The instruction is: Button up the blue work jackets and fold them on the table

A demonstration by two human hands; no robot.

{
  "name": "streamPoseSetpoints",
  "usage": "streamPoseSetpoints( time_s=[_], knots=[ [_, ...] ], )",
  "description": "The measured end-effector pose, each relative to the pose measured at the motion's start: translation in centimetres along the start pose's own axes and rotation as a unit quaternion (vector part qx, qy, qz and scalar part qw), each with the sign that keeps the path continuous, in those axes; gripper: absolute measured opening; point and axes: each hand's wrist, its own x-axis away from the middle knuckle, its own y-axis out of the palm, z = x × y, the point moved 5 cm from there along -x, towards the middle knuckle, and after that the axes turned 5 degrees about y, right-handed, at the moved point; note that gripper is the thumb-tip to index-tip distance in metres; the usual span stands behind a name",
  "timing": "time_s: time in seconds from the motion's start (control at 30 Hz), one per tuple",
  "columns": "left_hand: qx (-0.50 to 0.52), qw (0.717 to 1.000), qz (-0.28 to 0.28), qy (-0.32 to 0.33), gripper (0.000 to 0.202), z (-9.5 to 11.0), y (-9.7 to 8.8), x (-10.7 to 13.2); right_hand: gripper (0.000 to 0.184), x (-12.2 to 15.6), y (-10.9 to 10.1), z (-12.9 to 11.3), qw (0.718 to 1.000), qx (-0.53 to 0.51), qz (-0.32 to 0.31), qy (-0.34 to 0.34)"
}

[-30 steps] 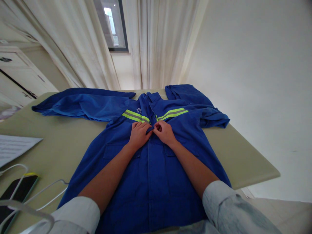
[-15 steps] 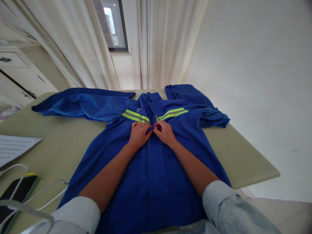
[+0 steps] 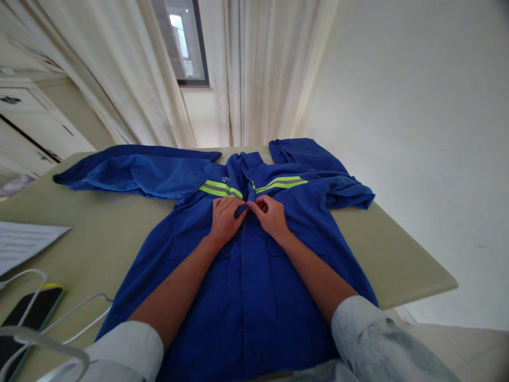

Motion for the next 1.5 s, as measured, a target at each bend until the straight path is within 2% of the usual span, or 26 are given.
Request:
streamPoseSetpoints(
  time_s=[0.1,0.2,0.3,0.4,0.5,0.6,0.8,0.93,1.03,1.2,1.4,1.5],
  knots=[
    [0.027,1.0,-0.003,-0.008,0.012,-0.1,-0.1,-0.4,0.035,0.2,0.0,-0.7,1.0,0.02,-0.006,-0.016],
    [0.059,0.998,-0.035,-0.017,0.015,0.0,-0.4,-1.1,0.035,0.2,-0.1,-1.2,0.999,0.022,-0.007,-0.032],
    [0.064,0.996,-0.056,-0.013,0.021,0.3,-1.4,-2.1,0.038,0.1,-0.3,-1.2,0.999,-0.046,-0.009,-0.018],
    [0.038,0.998,-0.045,0.019,0.022,0.8,-2.8,-3.0,0.042,0.1,-0.4,-1.1,0.993,-0.121,-0.004,0.008],
    [0.042,0.997,-0.041,0.046,0.019,1.0,-3.4,-3.5,0.043,0.2,-0.4,-1.3,0.988,-0.153,0.005,0.014],
    [0.089,0.994,-0.043,0.045,0.015,0.9,-3.2,-3.6,0.043,0.3,-0.4,-1.6,0.986,-0.167,0.006,0.016],
    [0.141,0.989,-0.031,-0.005,0.011,0.6,-2.6,-3.6,0.043,0.3,-0.3,-1.4,0.987,-0.15,0.008,0.052],
    [0.149,0.988,-0.035,-0.036,0.011,0.2,-2.6,-3.5,0.032,0.5,0.0,-1.2,0.989,-0.138,0.011,0.06],
    [0.163,0.985,-0.053,-0.031,0.014,0.0,-2.6,-3.6,0.027,0.5,0.1,-1.3,0.991,-0.121,0.022,0.057],
    [0.12,0.986,-0.111,0.026,0.017,0.7,-3.2,-4.0,0.021,0.6,0.1,-1.4,0.984,-0.136,0.061,0.095],
    [-0.011,0.979,-0.196,0.056,0.018,1.9,-3.3,-4.1,0.022,0.8,0.3,-0.8,0.986,-0.121,0.061,0.094],
    [-0.062,0.972,-0.215,0.067,0.014,2.7,-2.9,-4.0,0.019,0.6,0.7,0.0,0.984,-0.12,0.058,0.114]
  ],
)
